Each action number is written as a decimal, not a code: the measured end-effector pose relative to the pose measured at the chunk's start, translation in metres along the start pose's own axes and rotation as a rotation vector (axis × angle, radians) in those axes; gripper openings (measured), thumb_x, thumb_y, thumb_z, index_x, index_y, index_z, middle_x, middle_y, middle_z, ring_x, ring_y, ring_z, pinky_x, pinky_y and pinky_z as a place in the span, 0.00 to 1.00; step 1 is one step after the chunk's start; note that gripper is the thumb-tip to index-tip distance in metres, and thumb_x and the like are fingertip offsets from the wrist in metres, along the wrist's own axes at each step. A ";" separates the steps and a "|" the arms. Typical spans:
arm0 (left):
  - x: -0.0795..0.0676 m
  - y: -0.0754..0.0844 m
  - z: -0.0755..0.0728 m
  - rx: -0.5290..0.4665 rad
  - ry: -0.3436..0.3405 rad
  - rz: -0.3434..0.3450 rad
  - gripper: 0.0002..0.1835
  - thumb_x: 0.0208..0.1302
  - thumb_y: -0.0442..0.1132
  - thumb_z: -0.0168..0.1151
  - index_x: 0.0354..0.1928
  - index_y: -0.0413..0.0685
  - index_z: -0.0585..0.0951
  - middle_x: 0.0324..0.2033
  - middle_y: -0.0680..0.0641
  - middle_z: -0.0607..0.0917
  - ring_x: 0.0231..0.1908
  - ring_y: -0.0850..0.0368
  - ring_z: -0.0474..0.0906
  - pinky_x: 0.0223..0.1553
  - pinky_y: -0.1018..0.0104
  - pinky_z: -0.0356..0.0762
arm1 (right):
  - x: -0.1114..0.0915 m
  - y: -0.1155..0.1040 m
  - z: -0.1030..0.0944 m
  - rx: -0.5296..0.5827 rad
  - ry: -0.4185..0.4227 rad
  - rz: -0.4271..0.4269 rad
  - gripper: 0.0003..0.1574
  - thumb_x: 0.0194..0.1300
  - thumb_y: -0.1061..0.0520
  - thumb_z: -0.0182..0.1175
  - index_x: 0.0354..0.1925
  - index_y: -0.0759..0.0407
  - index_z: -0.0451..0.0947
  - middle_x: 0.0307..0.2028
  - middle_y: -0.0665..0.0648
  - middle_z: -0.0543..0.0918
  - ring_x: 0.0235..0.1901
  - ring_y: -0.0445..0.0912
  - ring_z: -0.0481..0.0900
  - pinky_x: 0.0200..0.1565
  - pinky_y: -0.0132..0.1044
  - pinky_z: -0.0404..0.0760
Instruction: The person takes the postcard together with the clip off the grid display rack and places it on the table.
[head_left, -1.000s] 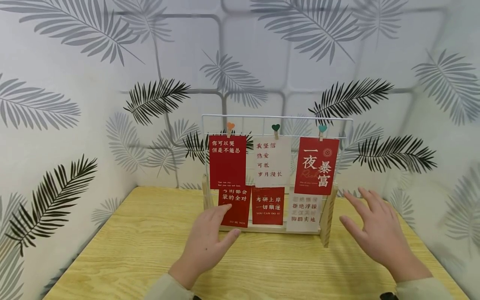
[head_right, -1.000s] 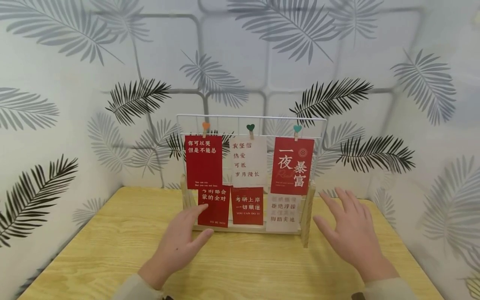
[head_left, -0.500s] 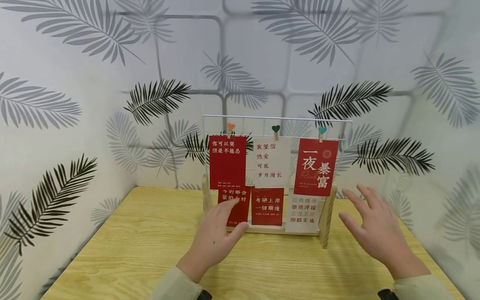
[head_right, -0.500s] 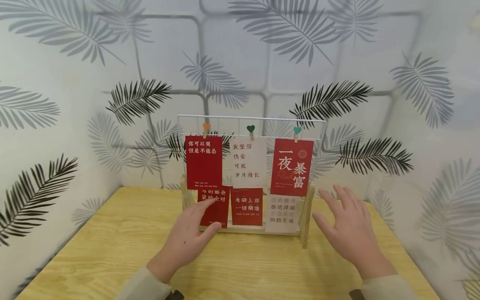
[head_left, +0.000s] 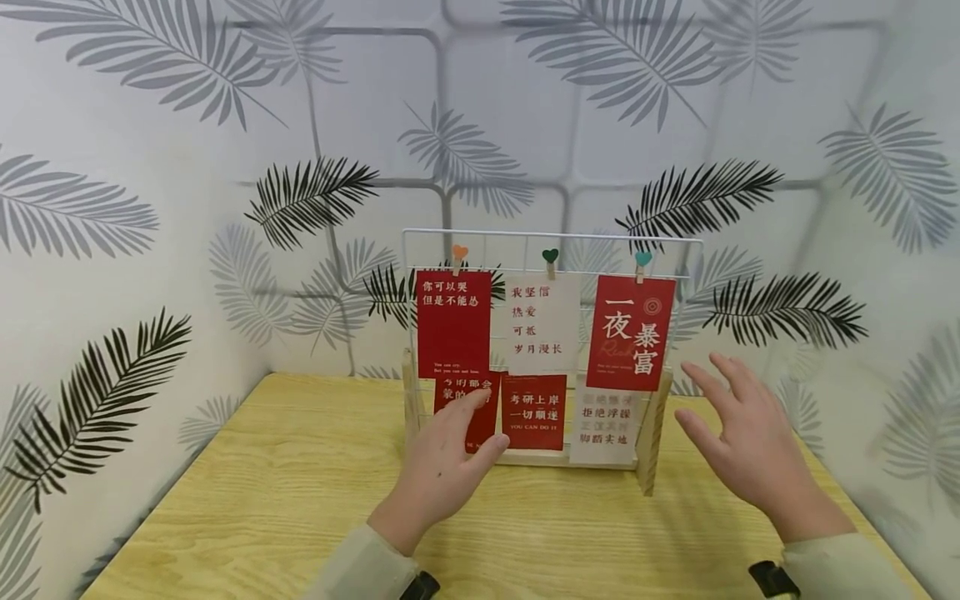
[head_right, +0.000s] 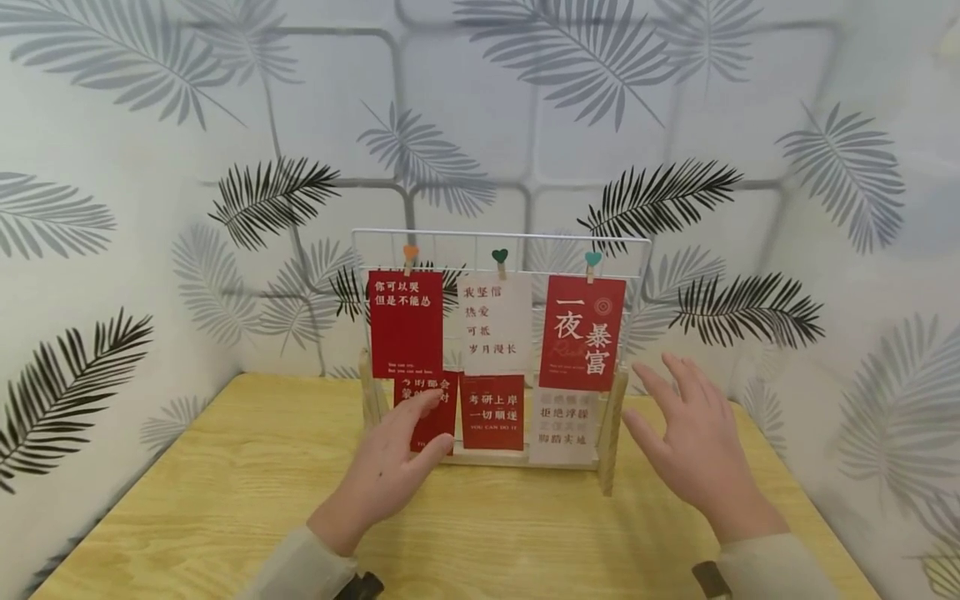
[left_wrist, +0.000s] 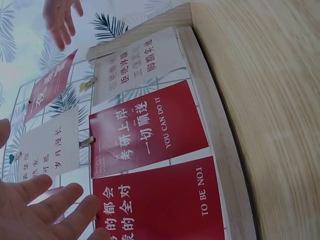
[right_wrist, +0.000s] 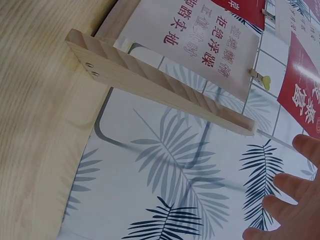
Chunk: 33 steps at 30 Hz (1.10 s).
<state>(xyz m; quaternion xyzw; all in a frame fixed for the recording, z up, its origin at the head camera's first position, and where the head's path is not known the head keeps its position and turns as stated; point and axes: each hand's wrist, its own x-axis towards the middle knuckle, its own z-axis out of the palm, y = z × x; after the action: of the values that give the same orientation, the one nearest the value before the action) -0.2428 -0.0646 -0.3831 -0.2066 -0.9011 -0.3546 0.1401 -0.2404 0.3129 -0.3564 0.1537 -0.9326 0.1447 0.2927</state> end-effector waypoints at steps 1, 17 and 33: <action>0.000 0.001 0.000 -0.008 0.000 -0.002 0.36 0.71 0.62 0.55 0.75 0.53 0.66 0.71 0.51 0.70 0.70 0.48 0.64 0.68 0.42 0.62 | 0.001 0.000 0.000 0.001 0.003 -0.005 0.37 0.72 0.42 0.60 0.73 0.53 0.66 0.73 0.70 0.59 0.71 0.70 0.55 0.61 0.75 0.55; 0.011 0.013 0.008 -0.081 -0.045 -0.010 0.36 0.71 0.61 0.55 0.76 0.56 0.64 0.69 0.52 0.72 0.69 0.51 0.66 0.67 0.41 0.62 | 0.015 -0.011 -0.007 0.024 0.036 -0.038 0.37 0.73 0.43 0.59 0.74 0.53 0.64 0.75 0.67 0.57 0.71 0.69 0.55 0.62 0.73 0.56; 0.026 0.033 0.018 -0.195 -0.110 -0.017 0.35 0.71 0.61 0.57 0.76 0.60 0.63 0.66 0.52 0.74 0.64 0.52 0.71 0.62 0.44 0.70 | 0.031 -0.019 -0.020 0.071 0.043 0.014 0.37 0.74 0.43 0.57 0.75 0.54 0.64 0.76 0.69 0.53 0.71 0.72 0.53 0.61 0.77 0.54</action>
<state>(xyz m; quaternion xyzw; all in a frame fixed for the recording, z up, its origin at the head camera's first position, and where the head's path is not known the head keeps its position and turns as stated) -0.2516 -0.0229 -0.3659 -0.2309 -0.8703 -0.4299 0.0664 -0.2482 0.2967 -0.3191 0.1543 -0.9213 0.1833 0.3061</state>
